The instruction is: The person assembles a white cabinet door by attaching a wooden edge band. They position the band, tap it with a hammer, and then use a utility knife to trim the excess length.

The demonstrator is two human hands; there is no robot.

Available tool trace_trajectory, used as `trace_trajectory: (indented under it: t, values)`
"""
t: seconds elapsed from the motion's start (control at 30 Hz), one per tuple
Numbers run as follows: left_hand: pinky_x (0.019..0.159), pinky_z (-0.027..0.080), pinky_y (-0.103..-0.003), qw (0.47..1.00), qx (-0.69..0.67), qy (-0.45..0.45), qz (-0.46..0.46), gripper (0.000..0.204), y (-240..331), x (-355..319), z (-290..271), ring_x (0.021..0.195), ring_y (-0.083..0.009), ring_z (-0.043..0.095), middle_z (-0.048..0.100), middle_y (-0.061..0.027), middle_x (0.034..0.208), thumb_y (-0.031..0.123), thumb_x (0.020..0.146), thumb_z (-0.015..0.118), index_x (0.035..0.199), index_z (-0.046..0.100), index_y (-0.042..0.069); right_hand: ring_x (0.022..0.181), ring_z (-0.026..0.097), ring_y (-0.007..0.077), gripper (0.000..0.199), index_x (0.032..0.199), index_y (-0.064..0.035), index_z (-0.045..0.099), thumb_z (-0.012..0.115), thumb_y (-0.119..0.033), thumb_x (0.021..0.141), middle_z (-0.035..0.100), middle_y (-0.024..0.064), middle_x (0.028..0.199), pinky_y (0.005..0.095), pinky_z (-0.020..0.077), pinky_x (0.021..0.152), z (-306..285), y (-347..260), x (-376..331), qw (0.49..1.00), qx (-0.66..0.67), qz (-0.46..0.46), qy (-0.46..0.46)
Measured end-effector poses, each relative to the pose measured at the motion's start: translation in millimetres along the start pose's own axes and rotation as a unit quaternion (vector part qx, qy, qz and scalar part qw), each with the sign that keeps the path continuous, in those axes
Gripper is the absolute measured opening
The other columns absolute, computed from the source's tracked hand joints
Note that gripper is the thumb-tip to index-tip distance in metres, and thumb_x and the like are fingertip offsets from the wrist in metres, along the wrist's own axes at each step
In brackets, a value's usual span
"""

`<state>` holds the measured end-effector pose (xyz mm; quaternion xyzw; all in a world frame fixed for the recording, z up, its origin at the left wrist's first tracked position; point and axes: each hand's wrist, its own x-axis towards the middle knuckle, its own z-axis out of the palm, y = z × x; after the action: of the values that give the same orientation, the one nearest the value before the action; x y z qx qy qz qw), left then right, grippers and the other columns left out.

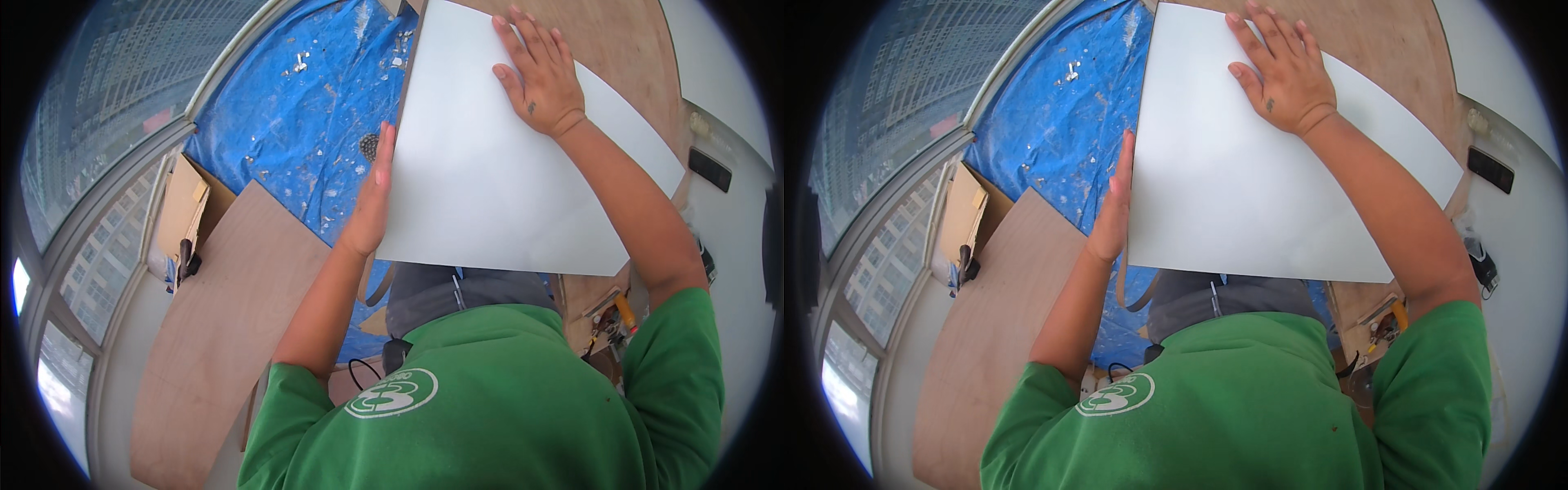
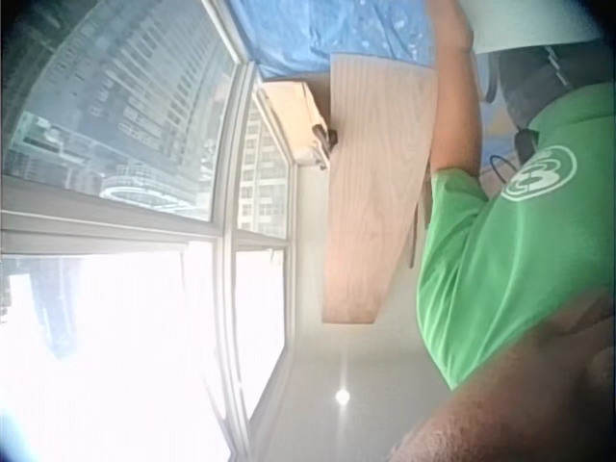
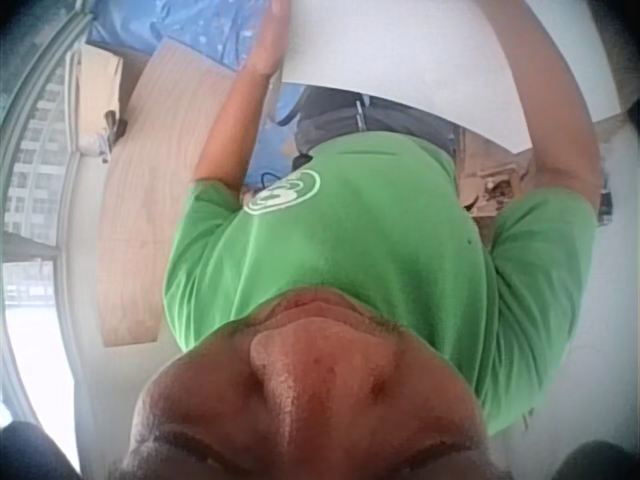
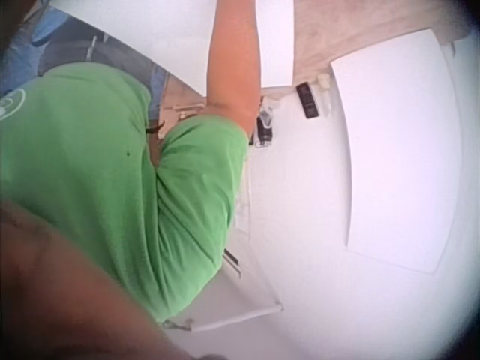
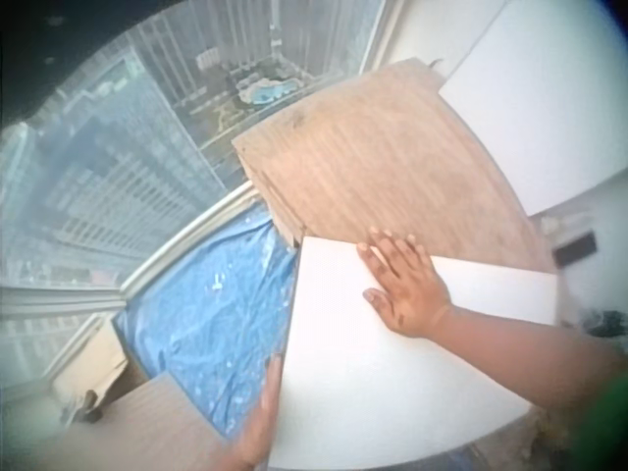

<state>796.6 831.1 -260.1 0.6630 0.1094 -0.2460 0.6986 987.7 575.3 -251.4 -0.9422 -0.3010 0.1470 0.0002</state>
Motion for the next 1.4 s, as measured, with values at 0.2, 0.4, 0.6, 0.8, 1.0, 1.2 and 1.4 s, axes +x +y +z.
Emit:
trace_trajectory:
  t: [0.2, 0.4, 0.6, 0.8, 1.0, 1.2, 1.4]
  values:
    - [0.124, 0.005, -0.042, 0.999, 0.048, 0.01, 0.001, 0.083, -4.0, -43.1, 7.0, 0.155, -0.0347, 0.004, 0.005, -0.0209, 0.167, 0.06, 0.104, 0.019, 0.158, 0.008, -0.003, 0.147, 0.027, 0.0413, 0.067, 0.157, -0.005, 0.024, 0.028, -0.047, 0.105, 0.025, 0.0253, 0.16, 0.0548, 0.0152, 0.121, 3.1, 0.7, -0.4, 1.0, -0.019, -0.006, 0.024]
    - [0.123, 0.015, -0.042, 0.993, -0.061, 0.049, -0.089, 0.08, -8.1, -69.9, 13.1, 0.151, -0.0332, 0.02, 0.019, -0.0209, 0.163, 0.056, 0.105, 0.026, 0.156, 0.018, -0.005, 0.145, 0.032, 0.0418, 0.064, 0.156, -0.0068, 0.028, 0.031, -0.045, 0.105, 0.029, 0.0244, 0.159, 0.055, 0.0183, 0.121, 2.2, 0.8, -0.5, 0.999, 0.001, -0.013, 0.053]
    - [0.115, 0.034, -0.038, 0.964, -0.14, 0.152, -0.17, 0.056, -43.5, -111.2, 15.4, 0.134, -0.0261, 0.048, 0.052, -0.0181, 0.144, 0.037, 0.108, 0.041, 0.143, 0.046, -0.007, 0.143, 0.035, 0.0398, 0.063, 0.155, -0.0076, 0.031, 0.036, -0.044, 0.104, 0.032, 0.0225, 0.157, 0.0535, 0.0204, 0.12, 0.1, 2.4, -2.9, 0.997, 0.015, -0.016, 0.072]
    - [0.085, 0.05, -0.03, 0.897, -0.304, 0.124, -0.297, 0.029, -81.6, -143.5, -5.5, 0.092, -0.0144, 0.062, 0.068, -0.0069, 0.103, 0.026, 0.104, 0.053, 0.114, 0.064, 0.001, 0.145, 0.034, 0.0366, 0.062, 0.155, -0.0085, 0.03, 0.041, -0.04, 0.103, 0.034, 0.0204, 0.157, 0.0523, 0.0206, 0.121, 1.4, -1.9, -4.8, 0.998, -0.006, -0.004, 0.068]
    - [0.072, 0.049, -0.027, 0.863, -0.371, 0.092, -0.33, 0.017, -94.4, -146.7, -16.7, 0.078, -0.0139, 0.061, 0.066, -0.0041, 0.088, 0.023, 0.1, 0.06, 0.097, 0.064, 0.006, 0.146, 0.031, 0.0358, 0.062, 0.155, -0.0085, 0.03, 0.043, -0.039, 0.103, 0.033, 0.0187, 0.158, 0.0517, 0.0209, 0.121, 4.1, -1.7, -4.9, 0.998, -0.007, 0.0, 0.067]
    - [0.065, 0.047, -0.027, 0.854, -0.386, 0.068, -0.342, 0.019, -102.3, -144.2, -20.6, 0.067, -0.0136, 0.057, 0.064, -0.0033, 0.078, 0.025, 0.099, 0.062, 0.094, 0.064, 0.007, 0.146, 0.032, 0.0363, 0.06, 0.154, -0.008, 0.032, 0.042, -0.038, 0.103, 0.034, 0.0189, 0.157, 0.0511, 0.0212, 0.121, 8.3, -0.7, -5.1, 0.997, -0.002, 0.007, 0.078]
    - [0.063, 0.046, -0.028, 0.843, -0.419, 0.033, -0.335, 0.018, -116.2, -141.2, -23.1, 0.064, -0.014, 0.056, 0.062, -0.0029, 0.073, 0.025, 0.098, 0.063, 0.092, 0.063, 0.008, 0.148, 0.027, 0.0353, 0.061, 0.155, -0.009, 0.031, 0.039, -0.04, 0.104, 0.033, 0.0191, 0.158, 0.0475, 0.0174, 0.124, 6.4, -4.5, -6.2, 0.997, 0.002, 0.017, 0.076]
